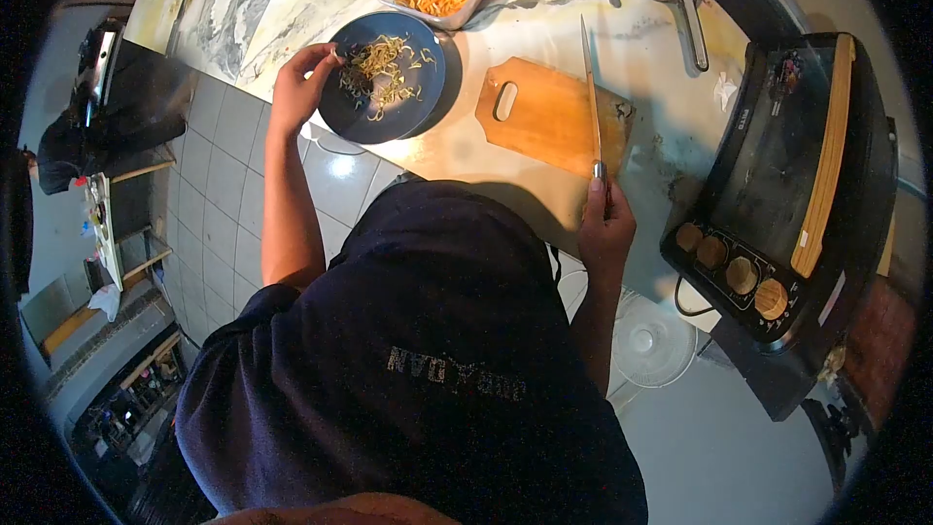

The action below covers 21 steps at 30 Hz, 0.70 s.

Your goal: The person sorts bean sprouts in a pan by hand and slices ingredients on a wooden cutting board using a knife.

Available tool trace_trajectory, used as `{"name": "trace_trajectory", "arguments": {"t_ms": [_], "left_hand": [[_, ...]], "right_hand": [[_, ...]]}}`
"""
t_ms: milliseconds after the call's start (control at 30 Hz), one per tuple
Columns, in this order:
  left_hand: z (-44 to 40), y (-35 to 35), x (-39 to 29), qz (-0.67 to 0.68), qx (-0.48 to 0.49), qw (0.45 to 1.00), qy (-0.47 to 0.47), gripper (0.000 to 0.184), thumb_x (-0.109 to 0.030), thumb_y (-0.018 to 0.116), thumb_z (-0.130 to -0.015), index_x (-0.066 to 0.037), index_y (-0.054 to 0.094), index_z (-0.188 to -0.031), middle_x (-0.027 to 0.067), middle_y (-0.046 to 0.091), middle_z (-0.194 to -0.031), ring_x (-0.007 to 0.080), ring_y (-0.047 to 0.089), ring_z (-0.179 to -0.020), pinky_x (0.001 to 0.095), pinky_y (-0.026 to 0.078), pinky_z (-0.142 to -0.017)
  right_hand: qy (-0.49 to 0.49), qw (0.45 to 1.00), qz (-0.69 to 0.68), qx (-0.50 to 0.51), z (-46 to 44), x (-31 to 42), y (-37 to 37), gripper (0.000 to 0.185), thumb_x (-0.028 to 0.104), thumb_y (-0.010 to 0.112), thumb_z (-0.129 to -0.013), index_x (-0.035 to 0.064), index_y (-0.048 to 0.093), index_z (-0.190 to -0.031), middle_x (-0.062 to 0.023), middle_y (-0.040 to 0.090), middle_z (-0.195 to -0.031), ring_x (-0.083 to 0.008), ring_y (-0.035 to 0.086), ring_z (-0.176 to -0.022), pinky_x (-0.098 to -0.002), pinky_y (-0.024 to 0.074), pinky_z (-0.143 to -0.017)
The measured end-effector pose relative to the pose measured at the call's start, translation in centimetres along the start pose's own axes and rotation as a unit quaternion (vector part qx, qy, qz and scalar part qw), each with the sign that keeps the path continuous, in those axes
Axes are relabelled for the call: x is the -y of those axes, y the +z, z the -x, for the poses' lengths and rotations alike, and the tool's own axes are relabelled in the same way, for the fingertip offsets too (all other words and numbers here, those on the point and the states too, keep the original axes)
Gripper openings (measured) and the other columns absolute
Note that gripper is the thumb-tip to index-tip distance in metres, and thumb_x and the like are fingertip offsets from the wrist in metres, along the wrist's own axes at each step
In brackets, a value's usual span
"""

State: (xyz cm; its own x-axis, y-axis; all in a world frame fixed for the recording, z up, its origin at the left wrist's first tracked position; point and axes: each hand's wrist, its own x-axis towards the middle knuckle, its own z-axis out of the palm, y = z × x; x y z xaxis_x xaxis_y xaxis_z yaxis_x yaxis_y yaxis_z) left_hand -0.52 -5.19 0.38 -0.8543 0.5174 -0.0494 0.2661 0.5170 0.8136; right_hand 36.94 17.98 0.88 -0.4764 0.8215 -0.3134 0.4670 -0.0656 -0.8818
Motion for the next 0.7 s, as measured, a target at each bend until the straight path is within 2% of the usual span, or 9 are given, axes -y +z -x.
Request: {"name": "trace_trajectory", "arguments": {"t_ms": [133,267,333,433,567,633,667,700], "left_hand": [[-0.6,0.3,0.8,0.094,0.009,0.996,0.005,0.023,-0.007,0.055,-0.094,0.000,0.065,-0.114,0.0083,0.072,-0.098,0.0133,0.066,-0.094,0.0268,0.049,-0.084],[-0.4,0.0,0.6,0.093,0.025,0.995,0.020,0.024,-0.006,0.055,-0.094,-0.001,0.065,-0.115,0.0093,0.072,-0.096,0.0143,0.066,-0.094,0.0273,0.049,-0.083],[-0.5,-0.2,1.0,-0.005,0.021,0.998,0.059,0.023,-0.006,0.056,-0.094,-0.002,0.065,-0.114,0.0106,0.071,-0.098,0.0152,0.066,-0.094,0.0275,0.050,-0.081],[-0.1,-0.2,-0.2,0.006,0.031,0.999,0.011,0.022,-0.006,0.056,-0.093,-0.002,0.066,-0.113,0.0115,0.071,-0.101,0.0155,0.066,-0.094,0.0276,0.050,-0.080],[-0.2,-0.3,0.2,0.024,-0.014,0.999,0.040,0.020,-0.005,0.062,-0.087,-0.004,0.069,-0.106,0.0117,0.070,-0.094,0.0186,0.066,-0.086,0.0310,0.051,-0.078],[-0.4,-1.2,1.0,-0.181,-0.003,0.968,0.174,0.022,-0.009,0.069,-0.075,-0.009,0.073,-0.097,0.0115,0.065,-0.093,0.0261,0.060,-0.090,0.0371,0.050,-0.081],[-0.1,-1.0,1.3,-0.181,-0.002,0.968,0.173,0.022,-0.009,0.069,-0.075,-0.009,0.073,-0.097,0.0115,0.065,-0.093,0.0261,0.060,-0.090,0.0371,0.050,-0.081],[0.7,-0.8,0.8,-0.256,-0.002,0.954,0.159,0.025,-0.012,0.073,-0.071,-0.013,0.074,-0.096,0.0115,0.060,-0.097,0.0298,0.056,-0.096,0.0402,0.047,-0.087]], "right_hand": [[-0.006,1.000,0.000,-0.013,0.5,0.2,0.1,0.032,0.028,0.055,-0.099,0.0001,0.064,-0.113,0.0039,0.049,-0.066,-0.0047,0.044,-0.060,-0.0236,0.0355,-0.053],[-0.004,1.000,0.023,-0.016,0.9,0.2,0.1,0.032,0.027,0.055,-0.099,-0.0003,0.064,-0.114,0.0036,0.050,-0.067,-0.0047,0.044,-0.060,-0.0234,0.0355,-0.053],[0.000,1.000,0.029,-0.002,1.1,0.4,0.1,0.032,0.027,0.055,-0.099,-0.0003,0.064,-0.114,0.0030,0.050,-0.066,-0.0054,0.044,-0.060,-0.0233,0.0360,-0.054],[-0.036,0.999,0.023,-0.020,1.4,-0.1,0.6,0.030,0.026,0.055,-0.099,-0.0001,0.064,-0.109,0.0031,0.049,-0.066,-0.0060,0.044,-0.060,-0.0235,0.0361,-0.055],[-0.031,0.999,0.021,-0.018,1.9,0.2,0.7,0.029,0.025,0.054,-0.099,-0.0003,0.064,-0.107,0.0033,0.050,-0.067,-0.0056,0.044,-0.061,-0.0236,0.0357,-0.056],[-0.004,1.000,0.030,0.005,2.2,0.4,0.6,0.029,0.025,0.054,-0.099,-0.0011,0.064,-0.108,0.0037,0.051,-0.069,-0.0045,0.043,-0.063,-0.0234,0.0352,-0.056],[-0.003,1.000,0.030,0.005,2.3,0.4,0.7,0.029,0.025,0.054,-0.099,-0.0011,0.064,-0.108,0.0037,0.051,-0.069,-0.0045,0.043,-0.063,-0.0234,0.0352,-0.056],[-0.005,1.000,0.021,0.003,2.4,0.4,0.8,0.029,0.024,0.054,-0.099,-0.0009,0.064,-0.109,0.0037,0.051,-0.069,-0.0043,0.043,-0.062,-0.0233,0.0350,-0.056]]}}
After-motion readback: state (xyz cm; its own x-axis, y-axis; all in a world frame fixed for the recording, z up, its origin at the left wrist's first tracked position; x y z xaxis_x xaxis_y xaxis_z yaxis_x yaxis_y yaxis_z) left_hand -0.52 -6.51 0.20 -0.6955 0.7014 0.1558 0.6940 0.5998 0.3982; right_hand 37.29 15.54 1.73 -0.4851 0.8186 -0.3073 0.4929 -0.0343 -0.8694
